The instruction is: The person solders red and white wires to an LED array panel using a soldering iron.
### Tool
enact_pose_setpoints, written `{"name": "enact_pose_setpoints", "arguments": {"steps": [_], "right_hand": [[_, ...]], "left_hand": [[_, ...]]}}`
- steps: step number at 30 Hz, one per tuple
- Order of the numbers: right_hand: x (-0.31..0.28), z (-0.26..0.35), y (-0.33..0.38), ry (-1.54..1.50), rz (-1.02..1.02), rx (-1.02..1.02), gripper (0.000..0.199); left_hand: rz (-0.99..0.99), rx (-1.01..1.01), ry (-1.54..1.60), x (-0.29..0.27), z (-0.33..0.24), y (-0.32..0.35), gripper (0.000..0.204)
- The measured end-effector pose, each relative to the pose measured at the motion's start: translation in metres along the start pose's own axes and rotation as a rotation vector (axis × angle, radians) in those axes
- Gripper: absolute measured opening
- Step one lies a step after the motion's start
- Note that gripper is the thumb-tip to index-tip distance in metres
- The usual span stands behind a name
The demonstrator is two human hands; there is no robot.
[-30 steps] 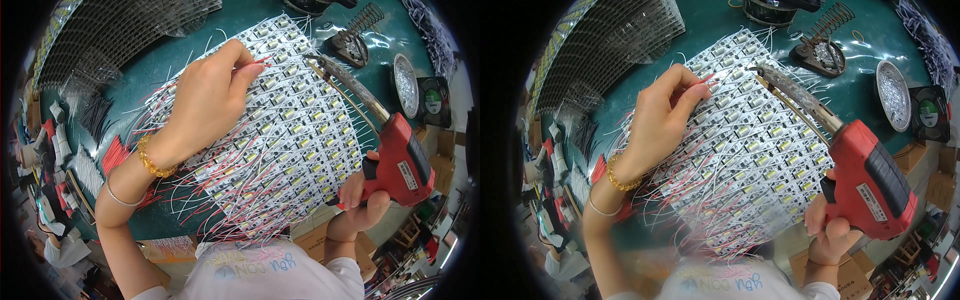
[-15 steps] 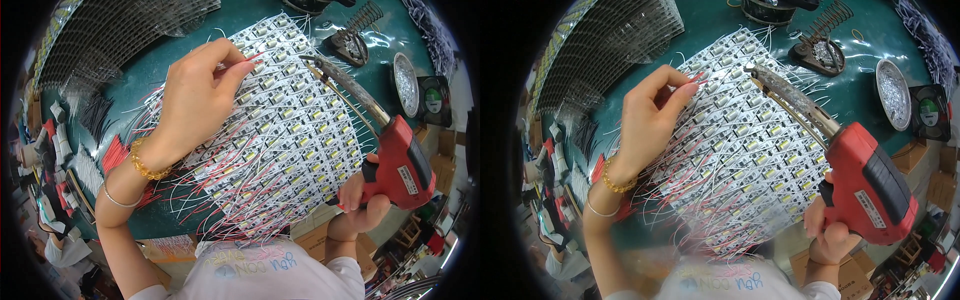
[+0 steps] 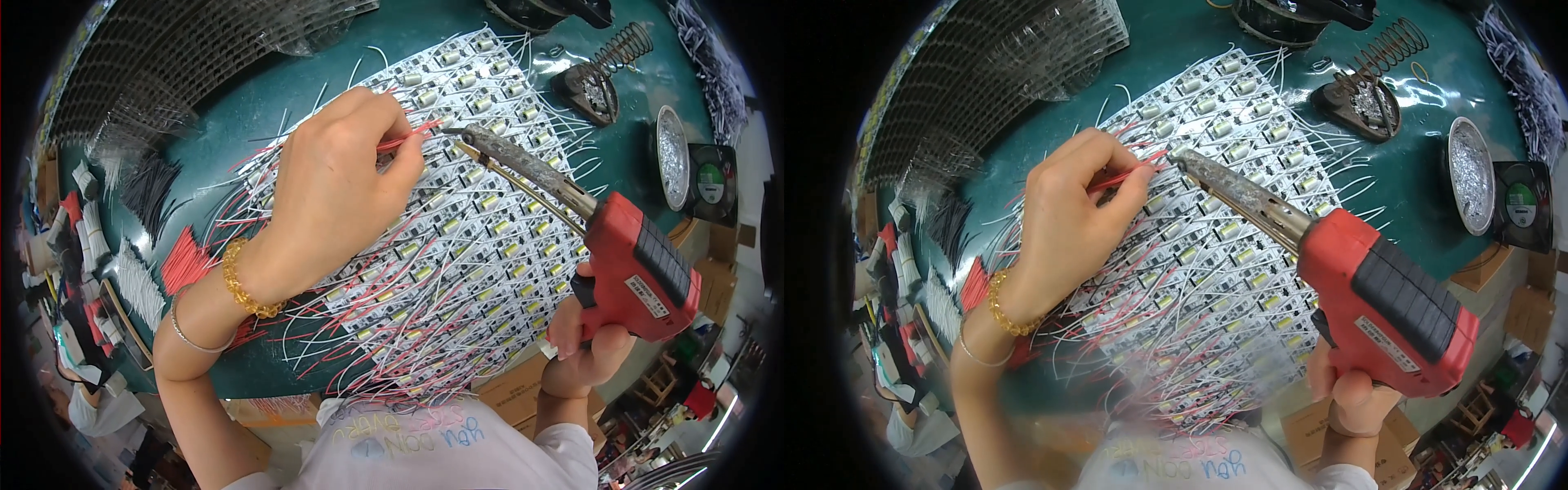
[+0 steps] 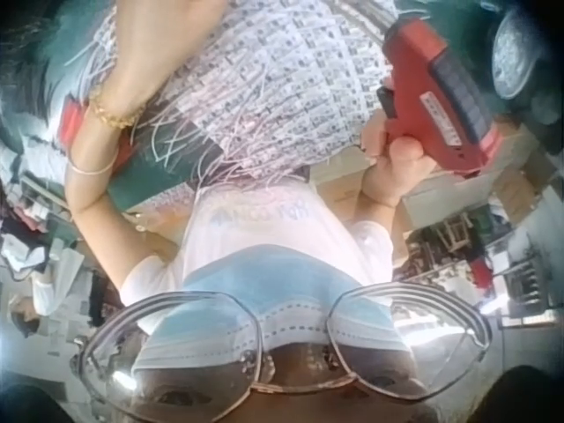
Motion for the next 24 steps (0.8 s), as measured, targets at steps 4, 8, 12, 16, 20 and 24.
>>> {"name": "enact_pose_setpoints", "arguments": {"steps": [4,8,12,16,20,24], "right_hand": [[0.003,-0.001,-0.003,-0.002,0.032,0.034,0.081],[-0.002,-0.008,-0.002,-0.017,0.003,0.04,0.079],[-0.005,-0.011,-0.002,-0.046,0.051,0.057,0.074],[0.0,-0.008,-0.004,-0.007,0.077,0.061,0.071],[-0.011,-0.018,0.001,-0.102,-0.044,0.273,0.095],[-0.004,-0.009,-0.001,-0.057,-0.031,0.149,0.085]], "left_hand": [[0.015,0.009,-0.012,0.0,-0.001,-0.001,0.012],[0.054,0.009,-0.036,0.001,0.0,-0.003,0.01],[0.065,0.003,-0.037,0.002,-0.001,-0.005,0.01],[0.025,0.05,-0.057,0.002,-0.001,-0.004,0.01],[0.065,0.004,-0.037,0.001,-0.001,-0.006,0.011],[0.052,0.03,-0.044,0.002,-0.002,-0.006,0.011]]}}
Point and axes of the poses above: each hand's wrist, its own y-axis away from the middle knuckle, its own x-axis out of the palm, z = x × y, the point moved 7 cm from there along -y, towards the middle knuckle, and after that the axes turned 14 degrees about x, right-handed, at the moved point
